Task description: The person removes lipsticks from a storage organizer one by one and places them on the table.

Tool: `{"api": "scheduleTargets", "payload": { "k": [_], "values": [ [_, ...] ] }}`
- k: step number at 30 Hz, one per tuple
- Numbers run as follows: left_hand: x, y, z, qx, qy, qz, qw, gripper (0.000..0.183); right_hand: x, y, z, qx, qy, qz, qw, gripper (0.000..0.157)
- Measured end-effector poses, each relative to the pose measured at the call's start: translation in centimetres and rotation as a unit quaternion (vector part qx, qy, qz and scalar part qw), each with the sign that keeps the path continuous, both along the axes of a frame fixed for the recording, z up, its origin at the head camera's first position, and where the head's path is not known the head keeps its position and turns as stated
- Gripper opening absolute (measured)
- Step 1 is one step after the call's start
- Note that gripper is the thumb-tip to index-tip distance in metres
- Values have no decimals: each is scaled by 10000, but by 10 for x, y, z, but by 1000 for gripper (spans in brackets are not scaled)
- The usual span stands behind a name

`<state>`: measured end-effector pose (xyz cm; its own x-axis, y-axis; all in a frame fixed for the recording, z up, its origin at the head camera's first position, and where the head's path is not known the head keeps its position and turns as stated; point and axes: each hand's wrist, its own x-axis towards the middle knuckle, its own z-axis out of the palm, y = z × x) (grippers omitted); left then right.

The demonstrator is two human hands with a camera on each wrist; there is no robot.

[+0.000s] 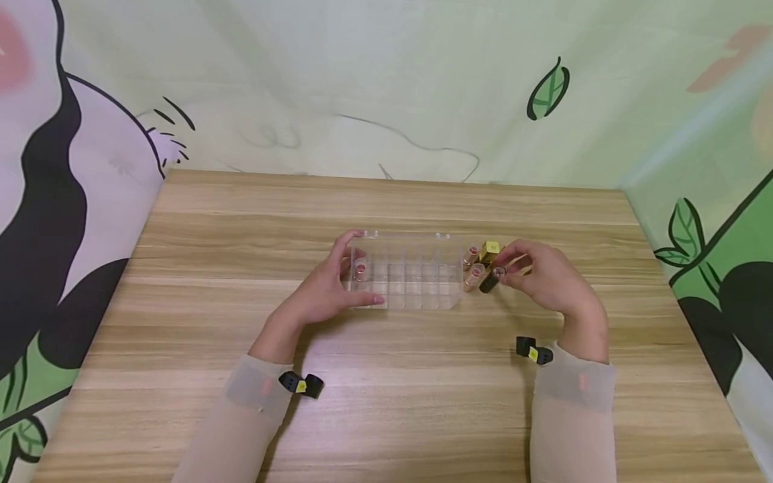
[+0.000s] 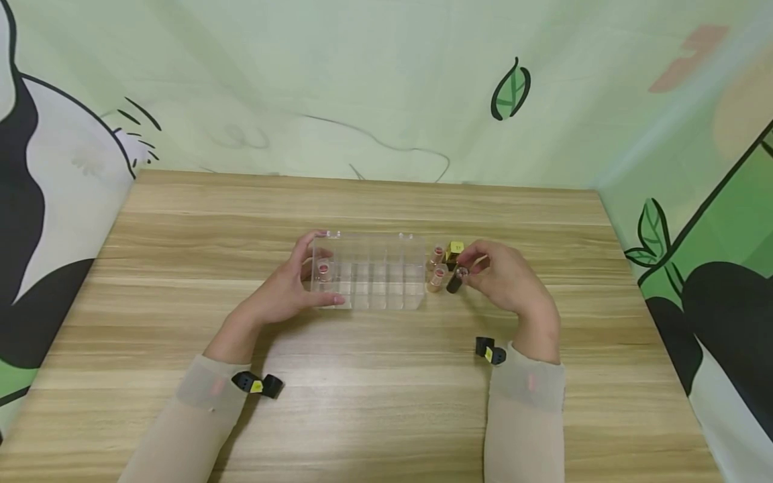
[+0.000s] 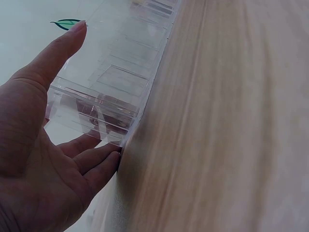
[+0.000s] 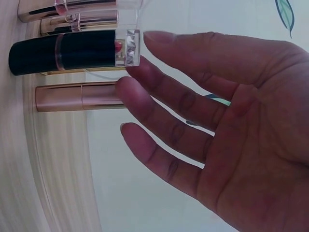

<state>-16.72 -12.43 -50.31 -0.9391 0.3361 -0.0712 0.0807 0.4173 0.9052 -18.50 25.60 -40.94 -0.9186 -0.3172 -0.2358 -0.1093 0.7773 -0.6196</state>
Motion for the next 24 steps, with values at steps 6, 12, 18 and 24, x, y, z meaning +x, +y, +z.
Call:
{"api": "scheduleTargets", "payload": {
  "k": [6, 12, 18, 24],
  "values": [
    [-1, 0, -2, -7, -12, 12, 10000, 116, 1, -1, 1, -52, 127, -83, 9999, 25],
    [-1, 0, -2, -68, -38, 13, 10000, 115, 2, -2, 4, -97, 254, -58, 9996, 24],
    [0, 0, -1, -145, -24, 2, 9999, 116, 3, -5, 6, -189, 402, 15, 9990, 24],
    [-1, 0, -1, -111, 13, -15, 9999, 117, 3, -7, 7, -242, 490, 5, 9985, 24]
  ]
}}
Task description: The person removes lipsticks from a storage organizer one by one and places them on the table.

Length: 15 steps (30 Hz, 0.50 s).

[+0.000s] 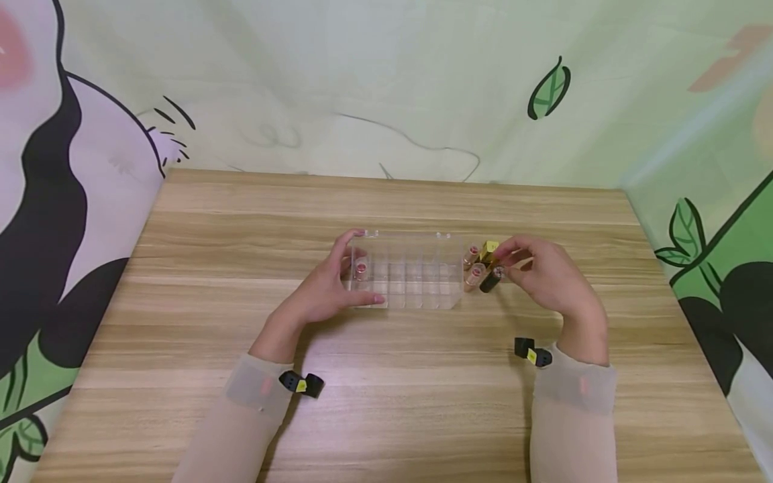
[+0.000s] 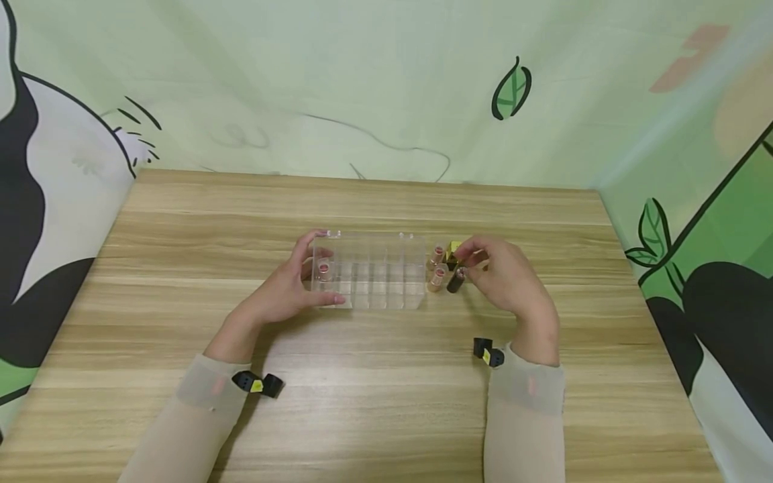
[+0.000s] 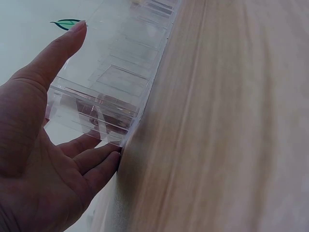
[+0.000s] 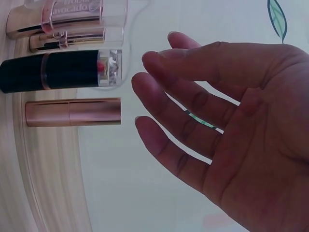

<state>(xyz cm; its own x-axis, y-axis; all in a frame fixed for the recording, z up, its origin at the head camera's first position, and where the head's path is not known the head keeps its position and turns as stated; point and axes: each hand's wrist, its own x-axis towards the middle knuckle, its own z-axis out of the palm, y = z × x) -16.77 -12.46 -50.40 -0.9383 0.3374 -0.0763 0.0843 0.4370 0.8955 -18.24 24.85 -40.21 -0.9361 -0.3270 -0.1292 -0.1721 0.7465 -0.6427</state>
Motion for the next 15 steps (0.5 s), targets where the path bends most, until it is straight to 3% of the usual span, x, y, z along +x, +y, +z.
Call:
{"api": "scheduleTargets", "payload": {
  "k": [15],
  "values": [
    [0, 0, 0, 29, -23, -3, 10000, 115, 3, -8, 5, -76, 241, 41, 9997, 22]
  ]
}}
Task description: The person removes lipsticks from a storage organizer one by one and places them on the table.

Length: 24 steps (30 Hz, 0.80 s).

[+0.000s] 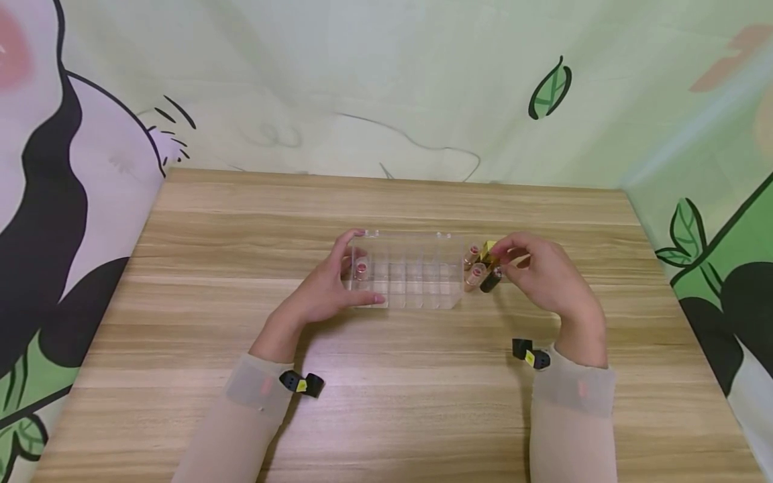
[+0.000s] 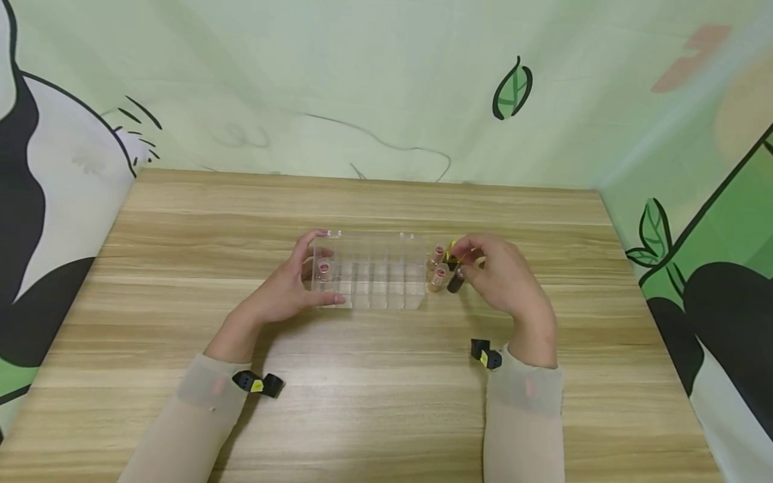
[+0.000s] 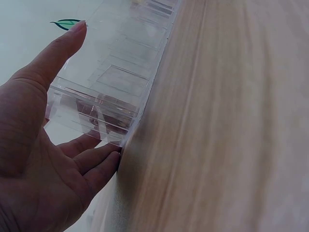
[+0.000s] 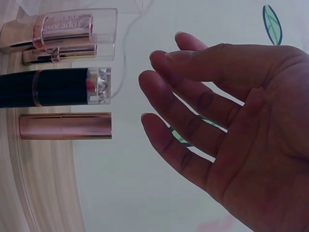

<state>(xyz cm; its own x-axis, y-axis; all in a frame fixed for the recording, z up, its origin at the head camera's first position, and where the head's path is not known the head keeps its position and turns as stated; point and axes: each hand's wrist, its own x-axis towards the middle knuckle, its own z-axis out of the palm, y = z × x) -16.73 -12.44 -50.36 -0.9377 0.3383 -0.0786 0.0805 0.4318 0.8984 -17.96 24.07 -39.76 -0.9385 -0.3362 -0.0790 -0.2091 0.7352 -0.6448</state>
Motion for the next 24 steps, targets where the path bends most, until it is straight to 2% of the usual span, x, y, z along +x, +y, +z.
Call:
{"api": "scheduleTargets", "payload": {
  "k": [24],
  "values": [
    [0, 0, 1, 11, -66, 11, 10000, 117, 2, -16, -2, -313, 471, 203, 9982, 17]
  ]
}}
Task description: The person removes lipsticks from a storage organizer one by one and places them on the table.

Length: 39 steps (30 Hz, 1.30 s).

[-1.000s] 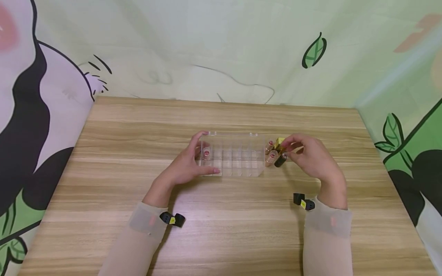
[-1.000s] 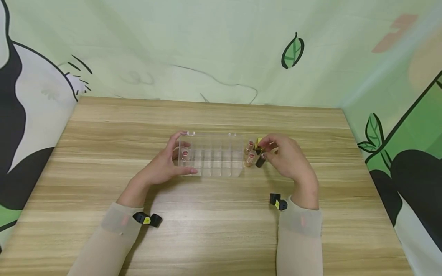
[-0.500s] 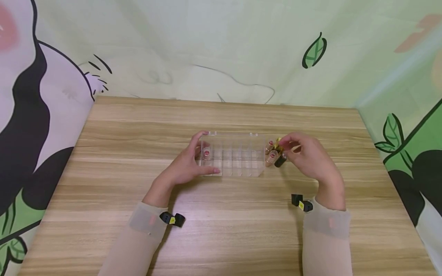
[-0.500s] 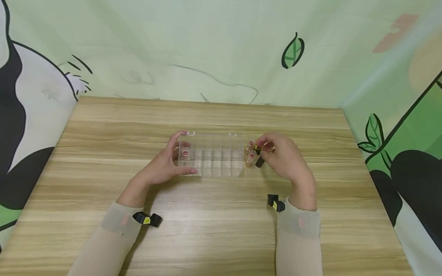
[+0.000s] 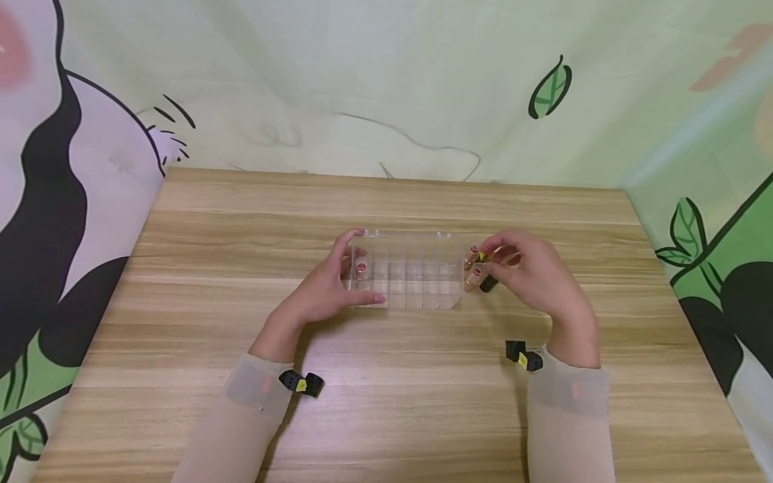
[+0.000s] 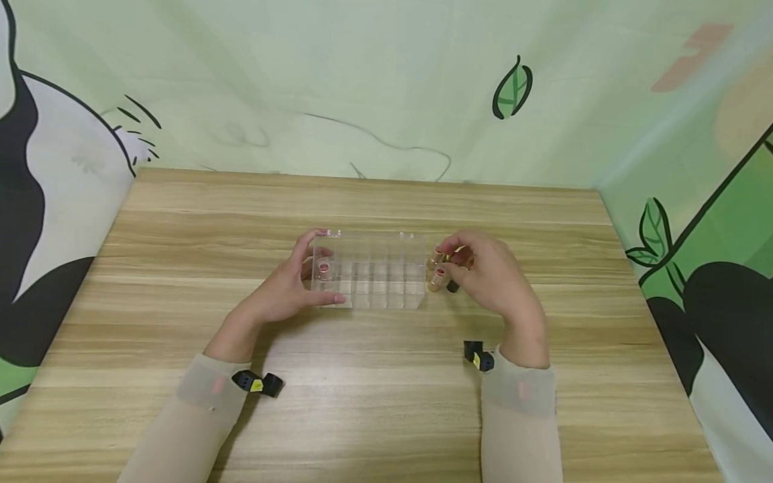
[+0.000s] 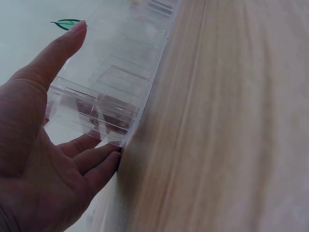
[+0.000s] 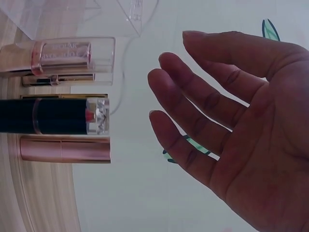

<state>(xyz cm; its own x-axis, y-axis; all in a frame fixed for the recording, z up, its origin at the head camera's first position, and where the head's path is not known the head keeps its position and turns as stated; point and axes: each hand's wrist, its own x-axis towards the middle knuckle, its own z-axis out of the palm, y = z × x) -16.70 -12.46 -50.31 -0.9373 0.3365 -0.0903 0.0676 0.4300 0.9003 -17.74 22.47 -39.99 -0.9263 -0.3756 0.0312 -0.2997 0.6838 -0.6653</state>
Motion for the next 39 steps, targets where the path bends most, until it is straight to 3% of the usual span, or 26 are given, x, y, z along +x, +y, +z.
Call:
{"api": "scheduleTargets", "payload": {
  "k": [39],
  "values": [
    [-1, 0, 0, 20, 26, -14, 10000, 116, 1, -42, -10, -74, 53, 587, 9982, 22]
  ]
}}
